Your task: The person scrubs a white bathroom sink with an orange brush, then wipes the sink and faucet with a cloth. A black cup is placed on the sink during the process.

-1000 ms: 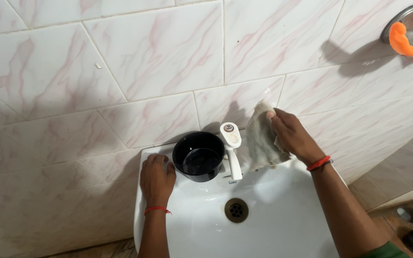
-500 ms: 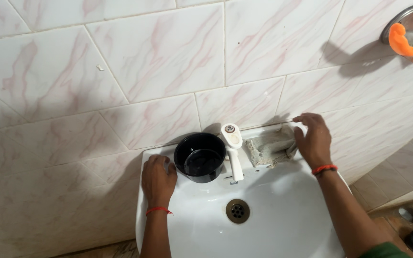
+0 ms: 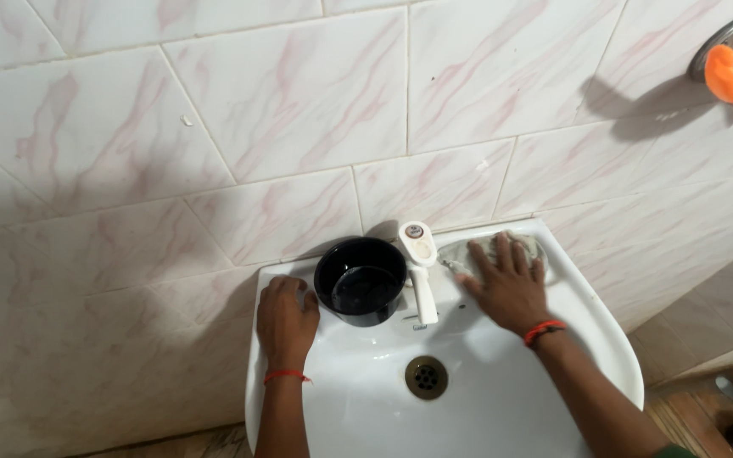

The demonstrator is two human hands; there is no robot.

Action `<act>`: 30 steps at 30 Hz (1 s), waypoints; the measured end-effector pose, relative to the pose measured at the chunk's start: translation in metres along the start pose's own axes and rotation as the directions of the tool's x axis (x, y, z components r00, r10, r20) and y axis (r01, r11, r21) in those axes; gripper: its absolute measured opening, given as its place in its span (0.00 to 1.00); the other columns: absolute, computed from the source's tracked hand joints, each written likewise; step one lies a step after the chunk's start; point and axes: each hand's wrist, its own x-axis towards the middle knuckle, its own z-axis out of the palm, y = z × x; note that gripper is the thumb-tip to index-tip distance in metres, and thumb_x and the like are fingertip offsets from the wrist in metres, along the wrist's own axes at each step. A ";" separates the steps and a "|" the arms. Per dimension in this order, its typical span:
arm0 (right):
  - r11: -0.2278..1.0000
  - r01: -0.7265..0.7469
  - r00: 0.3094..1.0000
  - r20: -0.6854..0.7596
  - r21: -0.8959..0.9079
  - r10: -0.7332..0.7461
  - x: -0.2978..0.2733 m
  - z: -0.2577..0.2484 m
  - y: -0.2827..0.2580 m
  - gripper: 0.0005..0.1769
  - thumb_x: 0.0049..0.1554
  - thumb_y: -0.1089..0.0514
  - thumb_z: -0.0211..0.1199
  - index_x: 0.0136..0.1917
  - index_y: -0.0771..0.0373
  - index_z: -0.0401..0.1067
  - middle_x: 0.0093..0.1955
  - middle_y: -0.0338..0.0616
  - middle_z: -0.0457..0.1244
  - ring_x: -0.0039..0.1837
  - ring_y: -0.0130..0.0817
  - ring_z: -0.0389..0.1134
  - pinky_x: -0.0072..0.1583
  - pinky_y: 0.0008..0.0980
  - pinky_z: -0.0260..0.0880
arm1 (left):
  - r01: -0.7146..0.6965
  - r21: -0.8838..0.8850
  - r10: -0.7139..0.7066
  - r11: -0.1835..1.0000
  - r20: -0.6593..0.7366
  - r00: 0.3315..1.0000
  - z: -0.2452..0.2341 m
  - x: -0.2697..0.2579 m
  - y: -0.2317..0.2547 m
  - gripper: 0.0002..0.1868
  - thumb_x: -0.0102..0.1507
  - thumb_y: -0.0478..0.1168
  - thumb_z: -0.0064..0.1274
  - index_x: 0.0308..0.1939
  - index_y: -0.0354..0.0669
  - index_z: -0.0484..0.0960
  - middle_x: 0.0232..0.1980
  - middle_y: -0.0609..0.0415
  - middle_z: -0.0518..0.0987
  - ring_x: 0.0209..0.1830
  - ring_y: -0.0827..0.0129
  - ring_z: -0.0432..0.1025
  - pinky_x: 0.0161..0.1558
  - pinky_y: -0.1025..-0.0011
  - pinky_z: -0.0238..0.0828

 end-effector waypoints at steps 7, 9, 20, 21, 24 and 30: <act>0.980 0.035 0.987 0.146 0.194 -0.064 -0.017 -0.034 0.005 0.50 0.54 0.22 0.55 0.81 0.34 0.42 0.85 0.47 0.35 0.84 0.50 0.34 0.75 0.63 0.41 | -0.035 -0.037 0.034 0.999 -0.023 0.999 0.001 0.002 -0.003 0.07 0.58 0.38 0.59 0.39 0.42 0.83 0.48 0.54 0.80 0.52 0.56 0.72 0.50 0.60 0.71; 0.968 -0.093 0.986 0.153 0.232 0.058 -0.014 -0.042 0.004 0.59 0.48 0.25 0.65 0.83 0.35 0.40 0.86 0.50 0.34 0.82 0.54 0.35 0.75 0.64 0.40 | -0.027 -0.036 0.027 0.999 -0.009 1.000 0.002 0.002 -0.002 0.06 0.60 0.38 0.58 0.39 0.41 0.83 0.47 0.54 0.80 0.51 0.56 0.72 0.50 0.60 0.71; 0.538 -0.021 0.998 -0.010 0.842 0.055 -0.017 -0.048 0.018 0.19 0.61 0.58 0.57 0.65 0.56 0.74 0.53 0.44 0.71 0.53 0.36 0.71 0.56 0.36 0.73 | -0.008 -0.047 0.007 0.999 -0.013 1.000 -0.001 0.003 -0.001 0.05 0.61 0.38 0.57 0.38 0.40 0.84 0.46 0.53 0.80 0.50 0.57 0.73 0.50 0.60 0.71; 0.372 -0.079 0.993 0.041 0.925 0.108 -0.013 -0.052 0.023 0.18 0.64 0.55 0.54 0.64 0.59 0.72 0.50 0.46 0.71 0.50 0.35 0.70 0.53 0.35 0.73 | -0.001 -0.042 0.001 0.999 -0.009 1.000 -0.001 0.002 0.000 0.06 0.61 0.38 0.57 0.38 0.40 0.84 0.46 0.53 0.80 0.51 0.57 0.73 0.50 0.60 0.71; -0.078 -0.270 0.955 0.277 0.960 0.108 0.001 -0.062 0.044 0.24 0.69 0.47 0.49 0.59 0.71 0.70 0.44 0.50 0.69 0.43 0.39 0.70 0.46 0.37 0.73 | -0.003 -0.038 0.003 0.999 -0.007 1.000 0.001 0.002 -0.002 0.06 0.61 0.39 0.57 0.39 0.40 0.84 0.47 0.54 0.80 0.51 0.57 0.73 0.51 0.60 0.71; -0.169 -0.419 0.866 0.448 0.892 0.222 0.024 -0.030 0.075 0.21 0.63 0.49 0.55 0.52 0.73 0.72 0.42 0.46 0.69 0.42 0.34 0.71 0.45 0.34 0.74 | -0.020 -0.038 0.019 0.999 -0.025 1.000 0.002 0.004 -0.007 0.06 0.61 0.38 0.57 0.39 0.41 0.84 0.48 0.53 0.80 0.52 0.57 0.73 0.51 0.60 0.71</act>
